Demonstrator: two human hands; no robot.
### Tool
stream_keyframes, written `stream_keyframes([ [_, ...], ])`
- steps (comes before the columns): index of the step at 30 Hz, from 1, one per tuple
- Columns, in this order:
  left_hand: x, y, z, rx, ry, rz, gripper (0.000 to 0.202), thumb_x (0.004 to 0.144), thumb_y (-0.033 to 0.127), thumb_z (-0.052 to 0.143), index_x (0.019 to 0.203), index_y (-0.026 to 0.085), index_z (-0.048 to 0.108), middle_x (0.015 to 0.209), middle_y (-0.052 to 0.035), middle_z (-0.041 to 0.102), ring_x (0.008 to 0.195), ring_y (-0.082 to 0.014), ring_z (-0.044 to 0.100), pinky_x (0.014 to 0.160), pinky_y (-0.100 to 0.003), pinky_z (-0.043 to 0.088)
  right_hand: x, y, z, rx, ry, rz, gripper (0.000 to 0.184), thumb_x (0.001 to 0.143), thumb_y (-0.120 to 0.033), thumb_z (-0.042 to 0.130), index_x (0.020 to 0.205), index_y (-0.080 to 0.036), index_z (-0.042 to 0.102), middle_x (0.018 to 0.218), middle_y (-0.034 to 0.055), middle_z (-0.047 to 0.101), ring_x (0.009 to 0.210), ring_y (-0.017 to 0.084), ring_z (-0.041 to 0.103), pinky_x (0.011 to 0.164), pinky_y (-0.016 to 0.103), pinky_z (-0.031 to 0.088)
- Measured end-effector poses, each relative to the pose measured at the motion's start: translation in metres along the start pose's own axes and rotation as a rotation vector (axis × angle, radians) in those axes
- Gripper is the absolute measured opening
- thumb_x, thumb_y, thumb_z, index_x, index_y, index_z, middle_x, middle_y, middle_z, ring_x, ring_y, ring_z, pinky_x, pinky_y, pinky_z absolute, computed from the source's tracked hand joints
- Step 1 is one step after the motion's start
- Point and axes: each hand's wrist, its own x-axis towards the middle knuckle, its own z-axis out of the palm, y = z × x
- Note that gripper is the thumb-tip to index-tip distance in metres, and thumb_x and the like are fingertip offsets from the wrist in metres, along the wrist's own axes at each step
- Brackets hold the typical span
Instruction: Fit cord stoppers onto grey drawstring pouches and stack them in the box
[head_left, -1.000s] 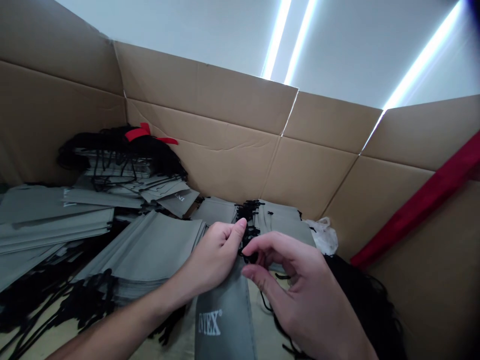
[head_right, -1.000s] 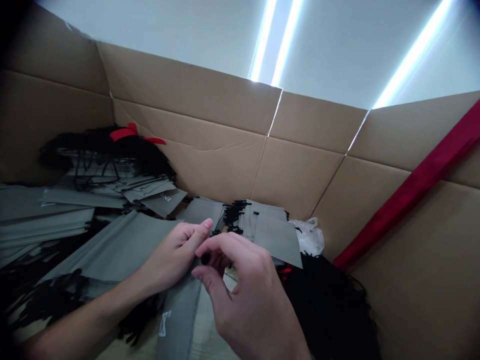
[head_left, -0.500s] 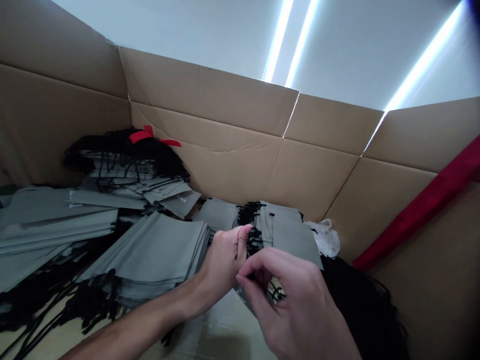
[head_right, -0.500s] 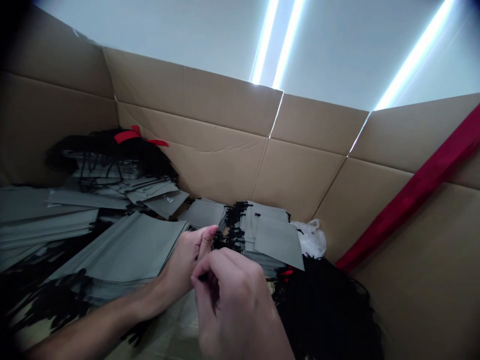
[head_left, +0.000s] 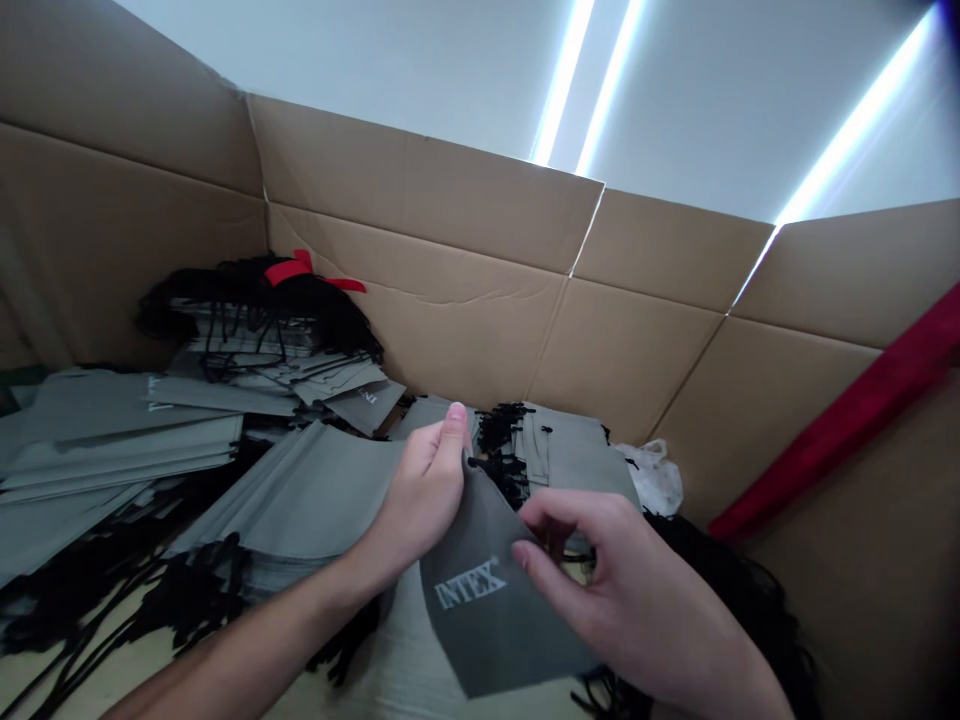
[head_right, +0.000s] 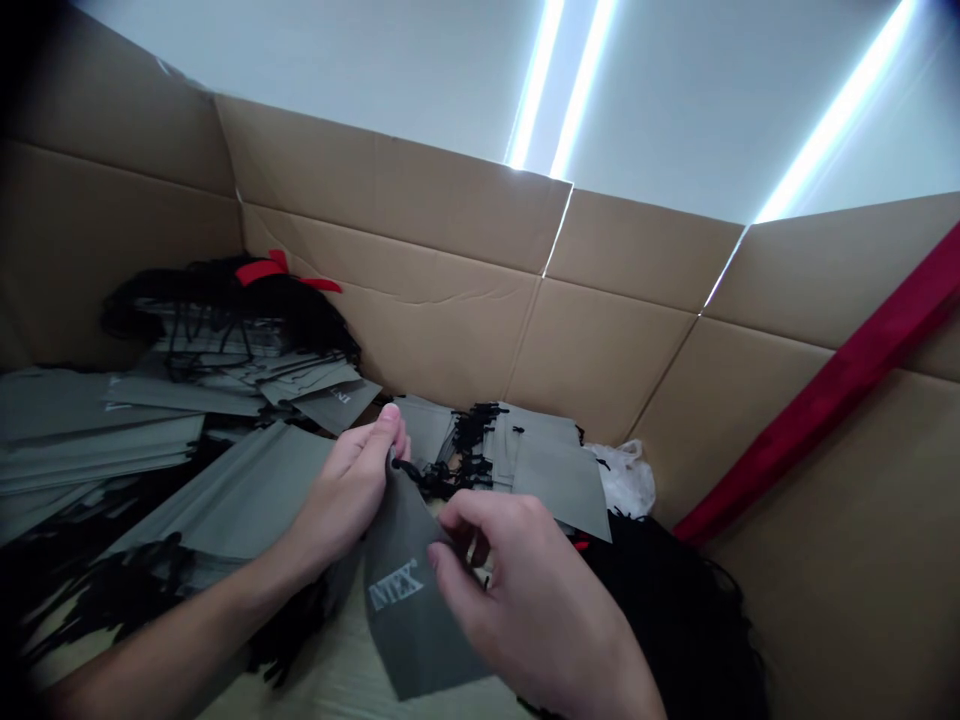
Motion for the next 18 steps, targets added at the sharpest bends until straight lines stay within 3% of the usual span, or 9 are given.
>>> stream_keyframes([
  [5,-0.002,0.012,-0.018,-0.015,-0.181,0.034,0.064,0.110,0.076,0.034,0.081,0.022,0.052,0.078,-0.0003,0.049,0.078,-0.0189,0.046,0.068,-0.029,0.039,0.005,0.022,-0.017,0.045,0.133,0.102,0.026,0.108,-0.044,0.061,0.095,-0.024,0.072,0.086,0.0004,0.074,0.078,0.018,0.064,0.066,0.031,0.048],
  [8,0.000,0.021,-0.035,0.142,-0.432,0.130,0.046,0.106,0.061,0.057,0.083,0.022,0.055,0.081,0.0012,0.052,0.077,-0.0165,0.046,0.067,-0.027,0.038,0.005,0.037,-0.026,0.109,0.195,0.144,0.030,0.109,-0.050,0.064,0.098,-0.023,0.072,0.089,0.0011,0.075,0.081,0.019,0.066,0.070,0.031,0.050],
  [10,0.002,0.024,-0.044,0.257,-0.532,0.156,0.037,0.101,0.048,0.066,0.079,0.021,0.054,0.076,0.0032,0.048,0.071,-0.0141,0.041,0.061,-0.026,0.032,0.004,0.041,-0.030,0.151,0.218,0.142,0.031,0.108,-0.052,0.068,0.098,-0.023,0.073,0.091,0.0014,0.076,0.083,0.019,0.067,0.072,0.031,0.052],
  [15,0.006,0.025,-0.053,0.315,-0.539,0.147,0.035,0.101,0.038,0.063,0.073,0.020,0.051,0.071,0.0043,0.040,0.063,-0.0117,0.035,0.055,-0.026,0.025,0.003,0.036,-0.031,0.153,0.206,0.111,0.031,0.106,-0.054,0.071,0.099,-0.024,0.075,0.090,0.0015,0.076,0.083,0.018,0.069,0.072,0.029,0.054],
  [18,0.007,0.025,-0.057,0.333,-0.577,0.167,0.031,0.099,0.035,0.065,0.074,0.020,0.053,0.072,0.0040,0.046,0.065,-0.0121,0.039,0.057,-0.026,0.029,0.004,0.033,-0.028,0.187,0.194,0.096,0.034,0.103,-0.056,0.076,0.117,-0.025,0.075,0.095,0.0024,0.076,0.086,0.018,0.072,0.076,0.029,0.059],
])
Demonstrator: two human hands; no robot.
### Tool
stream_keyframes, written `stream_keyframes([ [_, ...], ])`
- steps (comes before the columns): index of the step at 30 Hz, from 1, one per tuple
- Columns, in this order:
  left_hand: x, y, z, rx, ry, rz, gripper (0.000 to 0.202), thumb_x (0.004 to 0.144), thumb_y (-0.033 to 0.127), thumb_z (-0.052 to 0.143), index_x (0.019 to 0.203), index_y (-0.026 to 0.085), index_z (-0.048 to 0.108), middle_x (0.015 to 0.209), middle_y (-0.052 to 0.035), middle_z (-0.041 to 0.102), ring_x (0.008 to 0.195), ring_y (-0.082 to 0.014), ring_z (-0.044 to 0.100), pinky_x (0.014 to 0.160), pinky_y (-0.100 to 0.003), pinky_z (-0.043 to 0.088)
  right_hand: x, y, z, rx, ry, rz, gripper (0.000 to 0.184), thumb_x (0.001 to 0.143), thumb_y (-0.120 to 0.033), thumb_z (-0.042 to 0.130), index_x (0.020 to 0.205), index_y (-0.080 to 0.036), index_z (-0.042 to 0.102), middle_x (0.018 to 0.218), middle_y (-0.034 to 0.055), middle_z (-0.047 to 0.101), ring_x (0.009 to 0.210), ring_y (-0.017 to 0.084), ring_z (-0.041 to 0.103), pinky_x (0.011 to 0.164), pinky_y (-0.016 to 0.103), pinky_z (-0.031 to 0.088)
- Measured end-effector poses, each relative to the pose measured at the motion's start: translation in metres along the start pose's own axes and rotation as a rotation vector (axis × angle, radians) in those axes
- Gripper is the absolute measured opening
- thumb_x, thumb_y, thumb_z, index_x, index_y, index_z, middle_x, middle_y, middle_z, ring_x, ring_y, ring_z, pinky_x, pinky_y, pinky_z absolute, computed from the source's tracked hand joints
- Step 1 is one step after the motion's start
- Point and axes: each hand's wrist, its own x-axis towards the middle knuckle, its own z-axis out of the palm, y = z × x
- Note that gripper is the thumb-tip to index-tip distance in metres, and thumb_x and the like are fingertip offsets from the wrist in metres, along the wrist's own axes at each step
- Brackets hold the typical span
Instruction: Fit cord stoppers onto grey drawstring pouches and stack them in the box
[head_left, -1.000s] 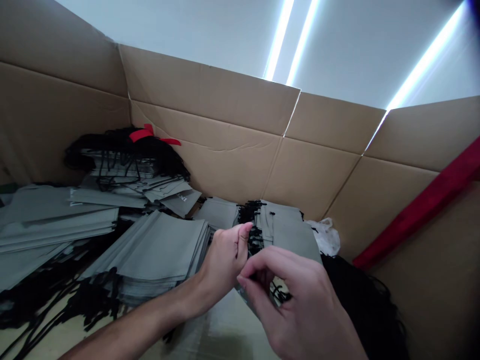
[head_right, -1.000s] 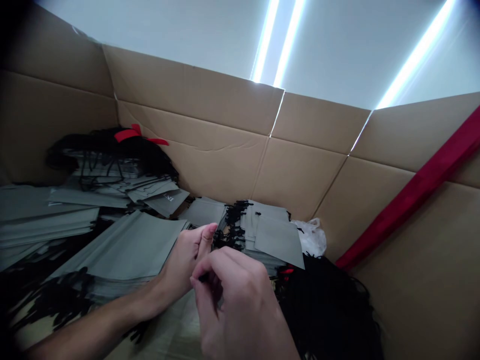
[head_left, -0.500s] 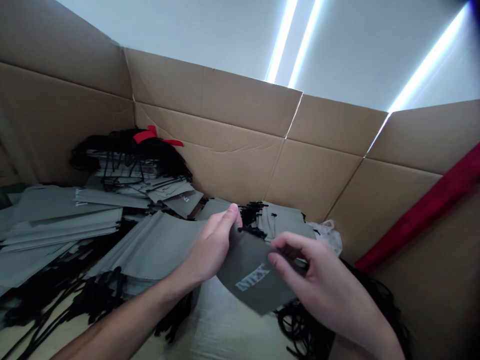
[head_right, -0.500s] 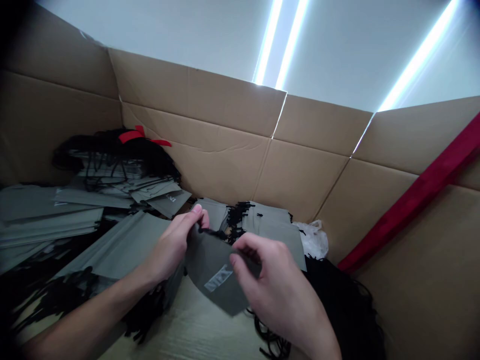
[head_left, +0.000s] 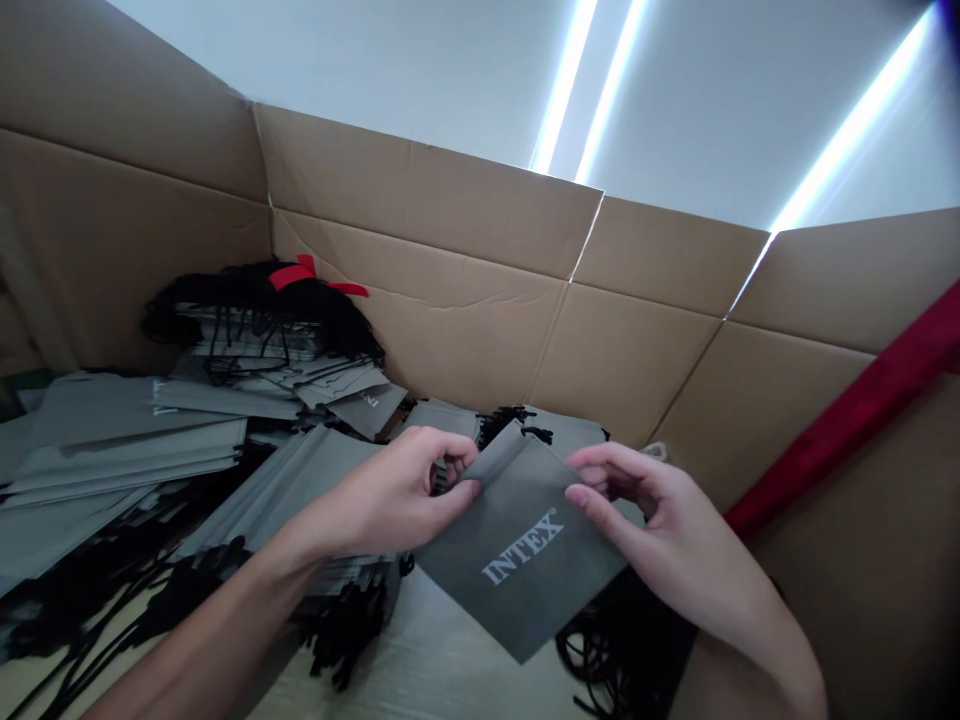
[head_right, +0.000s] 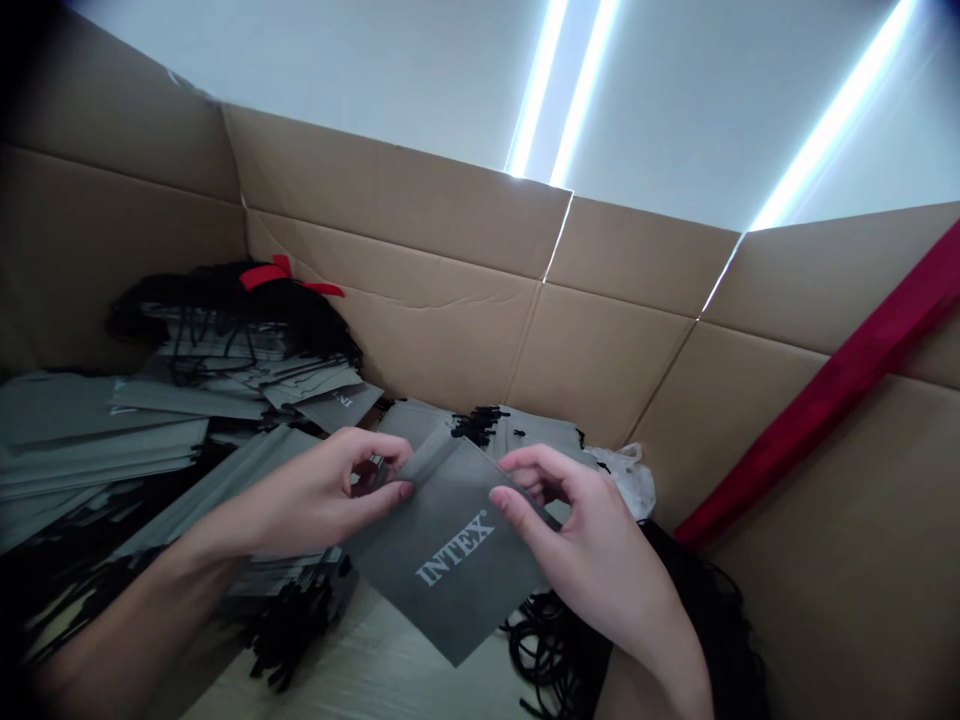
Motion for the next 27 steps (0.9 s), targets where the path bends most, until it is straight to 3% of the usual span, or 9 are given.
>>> stream_keyframes([
  [4,-0.003,0.000,-0.002,-0.025,-0.092,0.028,0.022,0.098,0.032,0.062,0.079,0.020,0.061,0.074,0.0031,0.053,0.068,-0.0132,0.047,0.060,-0.026,0.034,0.001,0.003,0.004,0.115,0.016,-0.003,0.064,0.100,-0.060,0.080,0.154,-0.031,0.059,0.130,0.0078,0.077,0.098,0.020,0.077,0.082,0.031,0.066],
  [6,-0.005,0.001,0.001,-0.034,-0.106,0.037,0.019,0.096,0.030,0.062,0.080,0.020,0.061,0.075,0.0027,0.054,0.069,-0.0136,0.048,0.061,-0.026,0.035,0.003,0.004,0.005,0.112,-0.018,-0.010,0.066,0.104,-0.059,0.076,0.161,-0.036,0.053,0.145,0.0080,0.073,0.106,0.019,0.078,0.087,0.032,0.066],
  [7,-0.005,0.002,0.004,-0.036,-0.090,0.045,0.017,0.094,0.029,0.062,0.079,0.020,0.061,0.075,0.0025,0.054,0.069,-0.0137,0.048,0.060,-0.026,0.034,0.004,0.003,0.006,0.097,-0.036,-0.019,0.058,0.106,-0.057,0.074,0.158,-0.036,0.058,0.144,0.0073,0.074,0.107,0.020,0.078,0.088,0.032,0.065],
  [9,-0.005,0.004,0.012,-0.039,-0.030,0.065,0.015,0.090,0.027,0.063,0.077,0.020,0.061,0.075,0.0023,0.055,0.068,-0.0137,0.047,0.060,-0.027,0.033,0.005,0.001,0.007,0.041,-0.054,-0.041,0.036,0.110,-0.054,0.067,0.134,-0.029,0.075,0.124,0.0061,0.080,0.100,0.020,0.076,0.082,0.030,0.062],
  [12,-0.002,0.006,0.027,-0.058,0.032,0.090,0.012,0.085,0.023,0.063,0.075,0.020,0.058,0.071,0.0031,0.051,0.068,-0.0134,0.046,0.060,-0.028,0.031,0.004,-0.004,0.009,-0.004,-0.043,-0.046,0.037,0.113,-0.051,0.060,0.100,-0.022,0.079,0.095,0.0049,0.078,0.086,0.019,0.070,0.070,0.028,0.055],
  [15,0.002,0.008,0.040,-0.090,0.021,0.089,0.012,0.088,0.023,0.061,0.078,0.020,0.056,0.072,0.0039,0.050,0.069,-0.0130,0.047,0.061,-0.027,0.032,0.000,-0.003,0.009,0.035,-0.090,-0.023,0.034,0.113,-0.052,0.061,0.106,-0.024,0.079,0.102,0.0047,0.079,0.087,0.019,0.070,0.070,0.027,0.056],
  [20,0.001,0.011,0.047,-0.106,0.030,0.149,0.029,0.106,0.045,0.057,0.092,0.020,0.057,0.079,0.0037,0.055,0.074,-0.0139,0.047,0.067,-0.028,0.035,-0.006,0.006,-0.002,0.049,-0.153,-0.018,0.036,0.108,-0.059,0.069,0.123,-0.027,0.078,0.107,0.0050,0.079,0.088,0.019,0.071,0.073,0.027,0.060],
  [24,-0.001,0.014,0.047,-0.117,0.003,0.169,0.037,0.112,0.046,0.056,0.087,0.020,0.053,0.073,0.0056,0.048,0.069,-0.0113,0.041,0.064,-0.028,0.031,-0.002,0.012,-0.007,-0.096,-0.175,-0.142,0.026,0.112,-0.050,0.066,0.117,-0.029,0.080,0.105,0.0047,0.076,0.093,0.019,0.073,0.071,0.027,0.059],
  [27,-0.005,0.019,0.046,-0.254,-0.088,0.231,0.042,0.114,0.040,0.061,0.080,0.019,0.047,0.068,0.0073,0.038,0.063,-0.0091,0.032,0.058,-0.027,0.027,0.008,0.019,-0.001,-0.148,-0.094,-0.296,0.020,0.114,-0.035,0.063,0.110,-0.032,0.082,0.109,0.0036,0.075,0.096,0.018,0.075,0.077,0.026,0.061],
])
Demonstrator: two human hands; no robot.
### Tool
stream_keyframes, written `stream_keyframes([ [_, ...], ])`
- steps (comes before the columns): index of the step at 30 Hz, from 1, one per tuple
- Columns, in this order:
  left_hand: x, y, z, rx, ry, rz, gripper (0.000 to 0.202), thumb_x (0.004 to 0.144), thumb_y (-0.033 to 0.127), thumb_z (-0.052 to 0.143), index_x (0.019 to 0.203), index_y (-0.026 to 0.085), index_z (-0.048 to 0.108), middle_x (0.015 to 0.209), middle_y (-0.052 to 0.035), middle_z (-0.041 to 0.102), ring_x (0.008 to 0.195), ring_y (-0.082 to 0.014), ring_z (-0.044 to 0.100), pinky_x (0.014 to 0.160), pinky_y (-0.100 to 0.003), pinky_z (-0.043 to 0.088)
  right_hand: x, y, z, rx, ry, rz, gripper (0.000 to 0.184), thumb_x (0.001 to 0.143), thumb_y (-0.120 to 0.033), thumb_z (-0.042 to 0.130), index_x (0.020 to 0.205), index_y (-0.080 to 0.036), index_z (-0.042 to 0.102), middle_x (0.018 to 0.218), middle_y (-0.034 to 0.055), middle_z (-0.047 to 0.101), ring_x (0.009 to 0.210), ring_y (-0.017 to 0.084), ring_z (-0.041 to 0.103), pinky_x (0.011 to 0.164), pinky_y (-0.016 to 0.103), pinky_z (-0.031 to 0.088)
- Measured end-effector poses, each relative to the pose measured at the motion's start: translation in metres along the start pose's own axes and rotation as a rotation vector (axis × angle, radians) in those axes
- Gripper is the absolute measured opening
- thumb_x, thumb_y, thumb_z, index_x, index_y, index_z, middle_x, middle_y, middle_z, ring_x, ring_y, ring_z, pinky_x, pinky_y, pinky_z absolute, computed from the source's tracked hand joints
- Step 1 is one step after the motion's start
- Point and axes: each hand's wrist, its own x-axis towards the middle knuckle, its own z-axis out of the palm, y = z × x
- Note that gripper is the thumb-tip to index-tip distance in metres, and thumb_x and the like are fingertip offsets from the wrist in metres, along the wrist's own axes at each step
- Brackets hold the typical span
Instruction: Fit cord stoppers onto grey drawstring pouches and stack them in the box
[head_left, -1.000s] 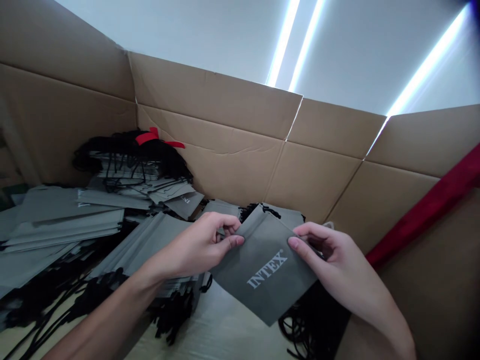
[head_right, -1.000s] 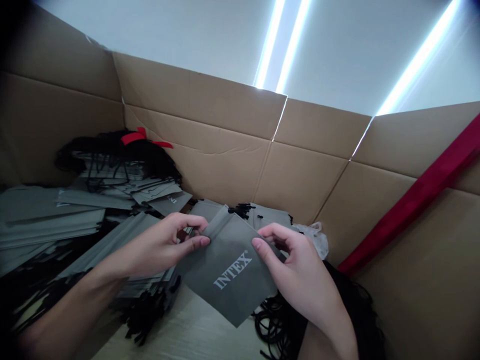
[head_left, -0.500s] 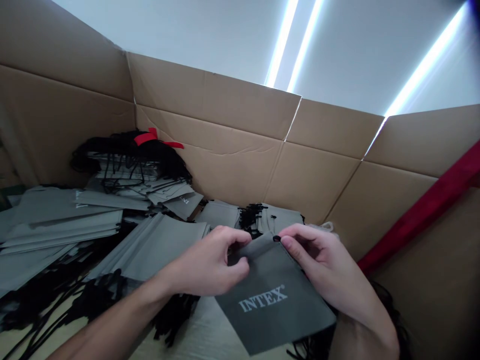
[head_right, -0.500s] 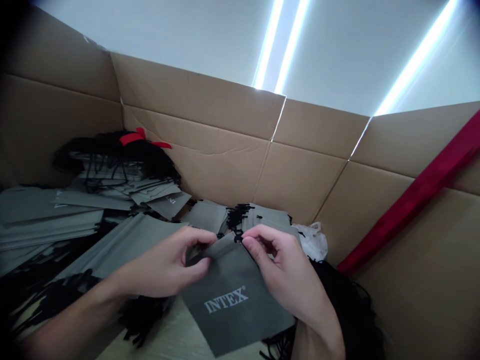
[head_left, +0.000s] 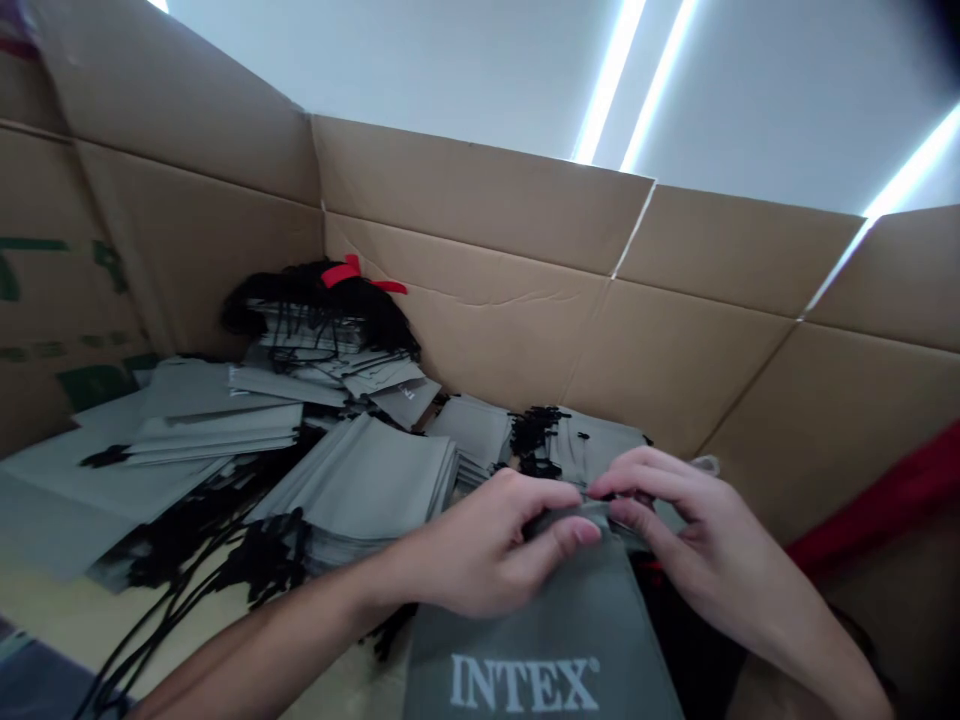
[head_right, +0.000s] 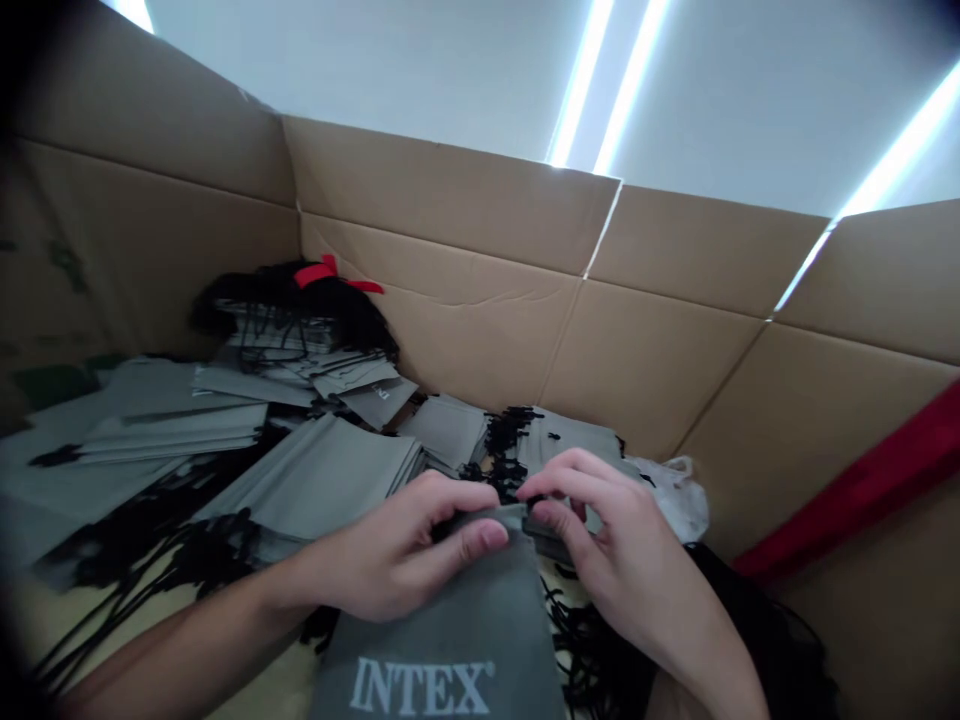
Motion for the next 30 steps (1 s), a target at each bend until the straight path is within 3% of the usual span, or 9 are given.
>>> stream_keyframes([
  [5,-0.005,0.012,-0.001,-0.257,0.006,0.023,0.051,0.109,0.034,0.074,0.073,0.019,0.041,0.065,0.0078,0.030,0.059,-0.0080,0.026,0.052,-0.026,0.022,0.016,0.015,0.012,0.013,0.143,-0.312,0.022,0.110,-0.017,0.066,0.110,-0.033,0.081,0.109,0.0011,0.075,0.092,0.014,0.075,0.076,0.023,0.060],
  [11,-0.006,0.009,-0.010,-0.524,0.156,0.052,0.051,0.108,0.051,0.074,0.076,0.017,0.052,0.070,0.0055,0.039,0.063,-0.0081,0.031,0.053,-0.023,0.025,0.029,0.006,0.030,-0.092,0.304,-0.556,0.035,0.103,0.001,0.065,0.121,-0.026,0.076,0.101,0.0017,0.074,0.087,0.014,0.069,0.072,0.025,0.056],
  [17,-0.003,0.006,-0.018,-0.703,0.254,0.003,0.049,0.102,0.050,0.080,0.076,0.017,0.055,0.068,0.0055,0.043,0.059,-0.0067,0.034,0.050,-0.019,0.029,0.040,-0.002,0.059,-0.297,0.433,-0.598,0.025,0.108,-0.007,0.063,0.125,-0.021,0.074,0.103,0.0074,0.074,0.092,0.022,0.065,0.080,0.036,0.055],
  [23,-0.003,0.010,-0.026,-0.701,0.339,-0.037,0.048,0.099,0.046,0.082,0.072,0.018,0.054,0.065,0.0052,0.046,0.055,-0.0071,0.035,0.046,-0.020,0.027,0.047,0.001,0.081,-0.222,0.444,-0.596,0.027,0.113,-0.013,0.056,0.134,-0.020,0.072,0.103,0.0077,0.074,0.093,0.024,0.066,0.082,0.037,0.055],
  [28,-0.002,0.007,-0.024,-0.570,0.309,-0.002,0.053,0.102,0.055,0.077,0.074,0.019,0.051,0.068,0.0056,0.042,0.060,-0.0082,0.033,0.052,-0.021,0.029,0.047,-0.001,0.082,-0.228,0.450,-0.539,0.022,0.112,-0.017,0.060,0.127,-0.021,0.075,0.097,0.0064,0.074,0.086,0.022,0.067,0.078,0.036,0.056],
  [30,-0.003,0.007,-0.026,-0.416,0.349,0.057,0.053,0.106,0.054,0.072,0.074,0.018,0.051,0.071,0.0051,0.041,0.064,-0.0089,0.034,0.056,-0.022,0.029,0.045,-0.001,0.074,-0.183,0.402,-0.414,0.020,0.114,-0.024,0.059,0.118,-0.021,0.078,0.097,0.0067,0.077,0.085,0.022,0.071,0.074,0.033,0.057],
])
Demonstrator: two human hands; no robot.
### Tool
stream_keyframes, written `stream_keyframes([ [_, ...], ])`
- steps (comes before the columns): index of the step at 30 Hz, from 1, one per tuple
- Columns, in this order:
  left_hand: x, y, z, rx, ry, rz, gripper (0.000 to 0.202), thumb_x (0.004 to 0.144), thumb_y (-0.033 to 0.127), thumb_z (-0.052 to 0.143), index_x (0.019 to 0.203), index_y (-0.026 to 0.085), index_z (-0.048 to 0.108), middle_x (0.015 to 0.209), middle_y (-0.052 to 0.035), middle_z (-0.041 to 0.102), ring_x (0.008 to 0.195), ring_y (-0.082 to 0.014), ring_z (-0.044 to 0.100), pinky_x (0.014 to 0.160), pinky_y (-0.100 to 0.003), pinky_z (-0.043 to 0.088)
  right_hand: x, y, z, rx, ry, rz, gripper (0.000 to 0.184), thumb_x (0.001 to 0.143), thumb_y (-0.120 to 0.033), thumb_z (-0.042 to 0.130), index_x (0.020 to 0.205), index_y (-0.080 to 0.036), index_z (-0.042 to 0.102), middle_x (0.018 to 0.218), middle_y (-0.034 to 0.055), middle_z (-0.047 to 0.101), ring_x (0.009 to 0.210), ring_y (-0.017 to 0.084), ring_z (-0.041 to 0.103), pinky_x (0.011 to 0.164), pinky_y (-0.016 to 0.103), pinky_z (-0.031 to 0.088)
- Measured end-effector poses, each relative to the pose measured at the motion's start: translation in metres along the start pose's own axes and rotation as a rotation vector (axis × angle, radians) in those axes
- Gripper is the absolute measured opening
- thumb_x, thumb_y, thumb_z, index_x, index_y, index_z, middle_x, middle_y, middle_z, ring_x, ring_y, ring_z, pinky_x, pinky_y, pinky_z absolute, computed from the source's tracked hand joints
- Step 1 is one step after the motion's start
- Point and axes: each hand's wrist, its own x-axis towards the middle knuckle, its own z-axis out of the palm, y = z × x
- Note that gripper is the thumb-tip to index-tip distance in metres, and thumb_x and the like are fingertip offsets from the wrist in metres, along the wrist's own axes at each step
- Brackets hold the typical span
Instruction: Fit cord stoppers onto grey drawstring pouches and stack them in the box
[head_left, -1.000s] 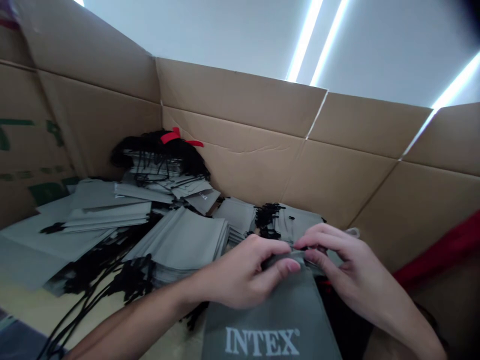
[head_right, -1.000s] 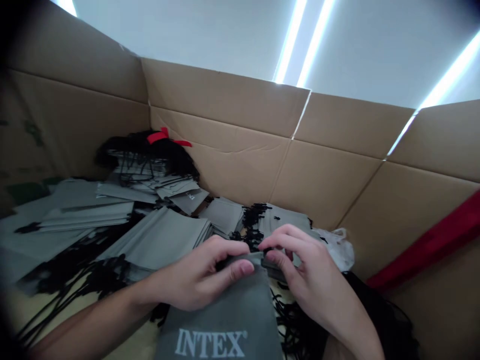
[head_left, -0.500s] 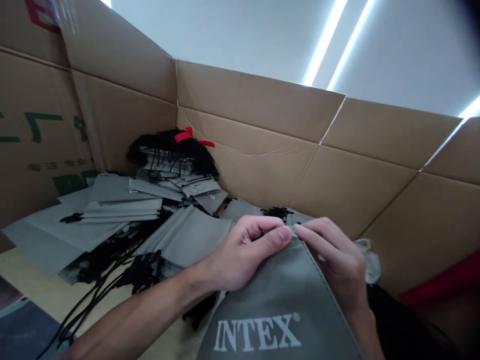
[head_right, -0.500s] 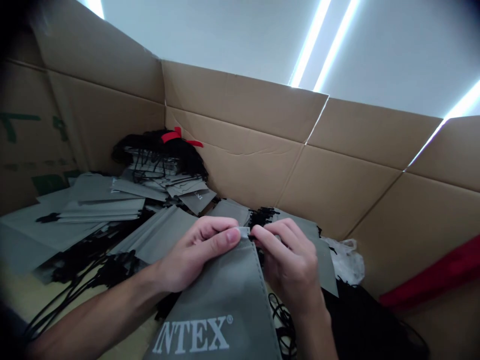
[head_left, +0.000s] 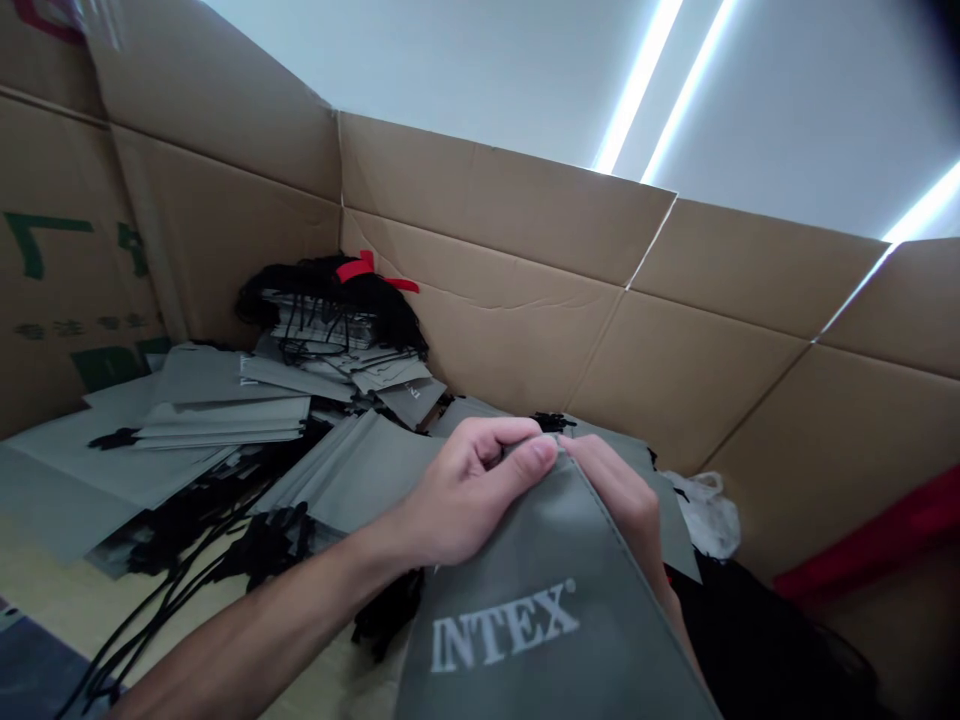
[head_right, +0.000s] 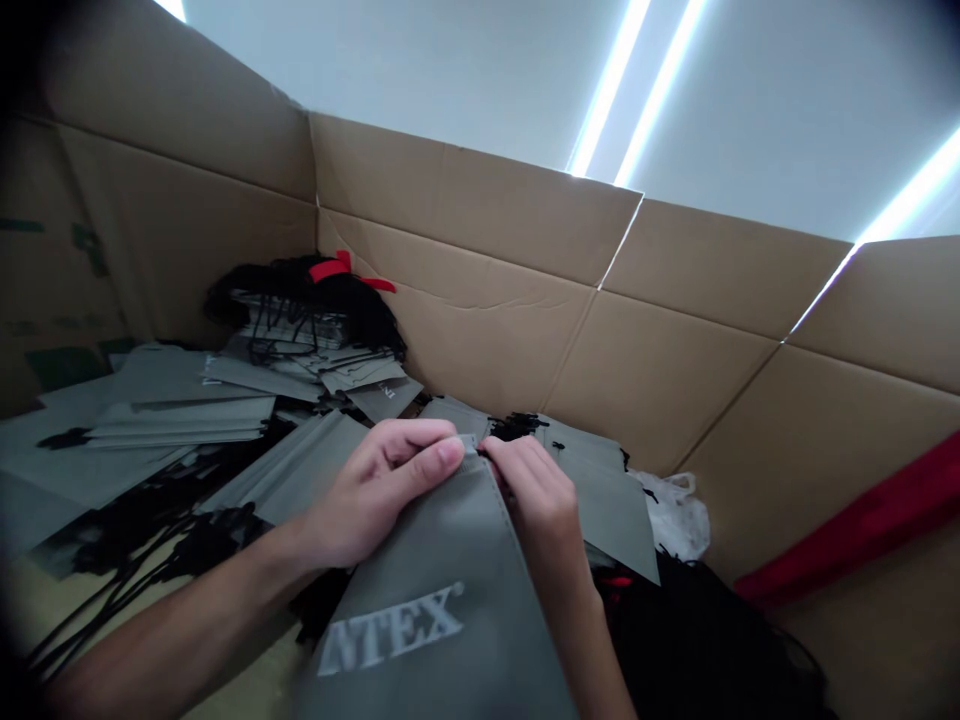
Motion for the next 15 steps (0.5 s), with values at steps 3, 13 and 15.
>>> stream_keyframes([
  [3,0.000,0.006,-0.007,0.338,0.085,0.160,0.051,0.113,0.048,0.063,0.074,0.018,0.049,0.073,0.0046,0.040,0.068,-0.0097,0.036,0.061,-0.024,0.029,0.000,0.003,-0.017,0.229,-0.116,0.368,0.038,0.117,-0.049,0.057,0.107,-0.022,0.082,0.096,0.0073,0.083,0.083,0.021,0.078,0.066,0.027,0.058],
  [13,-0.007,0.014,-0.004,0.672,-0.067,0.151,0.044,0.114,0.039,0.061,0.075,0.019,0.056,0.069,0.0041,0.050,0.066,-0.0121,0.041,0.068,-0.032,0.032,0.000,-0.025,-0.024,0.614,-0.249,0.548,0.038,0.103,-0.060,0.077,0.100,-0.021,0.081,0.077,0.0025,0.076,0.059,0.014,0.065,0.051,0.019,0.052],
  [15,-0.018,0.008,0.010,0.686,0.156,0.151,0.046,0.108,0.054,0.065,0.078,0.020,0.060,0.073,-0.0008,0.058,0.071,-0.0171,0.050,0.071,-0.036,0.038,-0.001,-0.025,-0.026,0.510,-0.211,0.569,0.040,0.102,-0.058,0.078,0.085,-0.021,0.076,0.069,0.0010,0.071,0.055,0.014,0.060,0.047,0.019,0.047],
])
